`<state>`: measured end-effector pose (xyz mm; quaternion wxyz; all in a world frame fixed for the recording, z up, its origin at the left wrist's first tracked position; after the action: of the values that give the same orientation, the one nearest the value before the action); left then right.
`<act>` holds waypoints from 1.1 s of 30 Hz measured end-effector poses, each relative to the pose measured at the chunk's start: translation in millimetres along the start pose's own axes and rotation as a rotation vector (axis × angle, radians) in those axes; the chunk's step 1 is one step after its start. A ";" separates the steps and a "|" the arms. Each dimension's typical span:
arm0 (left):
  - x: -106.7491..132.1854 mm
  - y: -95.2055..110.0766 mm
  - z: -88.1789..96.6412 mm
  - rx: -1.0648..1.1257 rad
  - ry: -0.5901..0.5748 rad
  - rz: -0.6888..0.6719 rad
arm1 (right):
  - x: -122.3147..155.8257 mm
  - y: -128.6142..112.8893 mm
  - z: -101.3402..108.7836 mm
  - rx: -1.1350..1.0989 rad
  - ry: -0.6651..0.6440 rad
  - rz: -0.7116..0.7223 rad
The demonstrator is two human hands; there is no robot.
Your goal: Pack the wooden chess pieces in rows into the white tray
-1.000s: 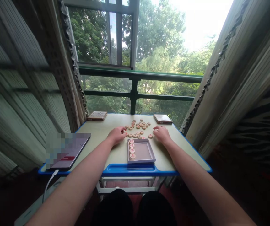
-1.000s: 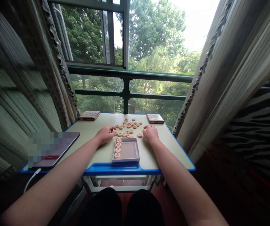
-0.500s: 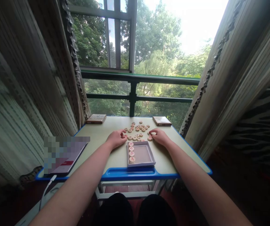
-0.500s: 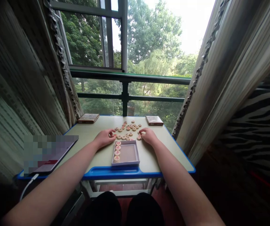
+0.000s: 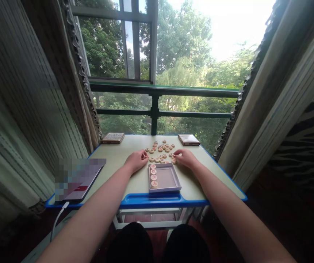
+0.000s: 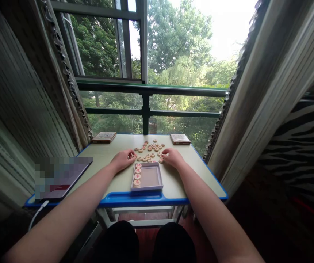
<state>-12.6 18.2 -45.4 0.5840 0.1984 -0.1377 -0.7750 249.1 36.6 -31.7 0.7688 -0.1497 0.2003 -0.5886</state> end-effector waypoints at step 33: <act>1.6 8.3 0.9 -0.127 0.042 0.053 | 6.3 -10.9 -5.8 -0.069 -0.138 0.274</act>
<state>-6.3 14.3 -41.2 0.6183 0.1735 -0.0812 -0.7622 238.6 27.7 -32.5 0.8483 -0.1873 0.1857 -0.4592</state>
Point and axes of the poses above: each hand's wrist, its own x-axis away from the middle knuckle, its own z-axis out of the back of the hand, y = z × x, the point moved 1 cm from there along -x, towards the middle knuckle, and after that the axes turned 7 degrees about -y, right-handed, at the moved point
